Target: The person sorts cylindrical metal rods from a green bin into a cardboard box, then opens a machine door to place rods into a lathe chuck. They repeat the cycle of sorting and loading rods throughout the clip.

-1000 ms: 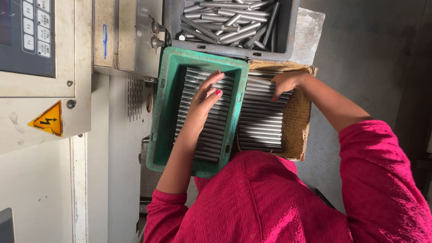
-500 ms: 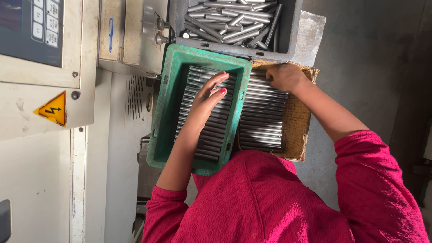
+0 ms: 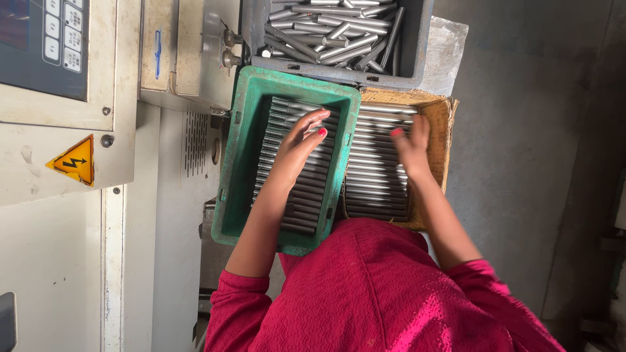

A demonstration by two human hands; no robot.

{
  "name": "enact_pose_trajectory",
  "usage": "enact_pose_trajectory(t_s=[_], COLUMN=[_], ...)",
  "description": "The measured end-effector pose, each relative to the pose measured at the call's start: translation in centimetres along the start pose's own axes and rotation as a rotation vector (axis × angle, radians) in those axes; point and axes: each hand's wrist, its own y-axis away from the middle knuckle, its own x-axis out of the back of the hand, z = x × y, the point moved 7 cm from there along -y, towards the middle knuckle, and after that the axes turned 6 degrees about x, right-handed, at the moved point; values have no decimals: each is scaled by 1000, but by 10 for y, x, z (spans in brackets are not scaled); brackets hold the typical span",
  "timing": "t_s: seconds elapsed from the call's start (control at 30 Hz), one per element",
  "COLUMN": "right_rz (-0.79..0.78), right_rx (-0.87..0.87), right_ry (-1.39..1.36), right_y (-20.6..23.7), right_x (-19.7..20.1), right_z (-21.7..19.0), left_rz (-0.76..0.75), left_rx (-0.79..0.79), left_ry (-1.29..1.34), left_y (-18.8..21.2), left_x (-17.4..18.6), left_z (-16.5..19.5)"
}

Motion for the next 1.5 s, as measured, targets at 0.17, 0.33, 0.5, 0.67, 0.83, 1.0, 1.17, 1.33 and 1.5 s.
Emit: enact_pose_trajectory(t_s=[0.17,0.33,0.5,0.67,0.83,1.0,1.17,1.33,1.5], right_rz=[168,132,232,150,-156,-381,-345,-166,163], right_rx=[-123,16,353,916,864,668,846,779,688], right_ry=[-349,-87,-226,168,621,1087,1392,1348,1141], right_y=[3,-3,13,-16,-124,-165,-151,-117,-42], right_x=[-16,-17,30,59,-9,-62,-62,6,87], right_z=[18,1,-65,-184,-225,-208,-213,-219,-189], left_rz=[-19,-49,-14,9,14,42,30,27,13], left_rx=[17,21,24,2,-48,-71,-77,-31,11], left_ry=[51,50,104,138,122,145,177,165,146], left_y=[-3,-3,-3,-7,-11,-13,-16,-14,-16], left_x=[-1,-5,1,5,6,15,15,13,10], left_z=[-6,-5,-1,-6,-6,-3,-6,-11,-14])
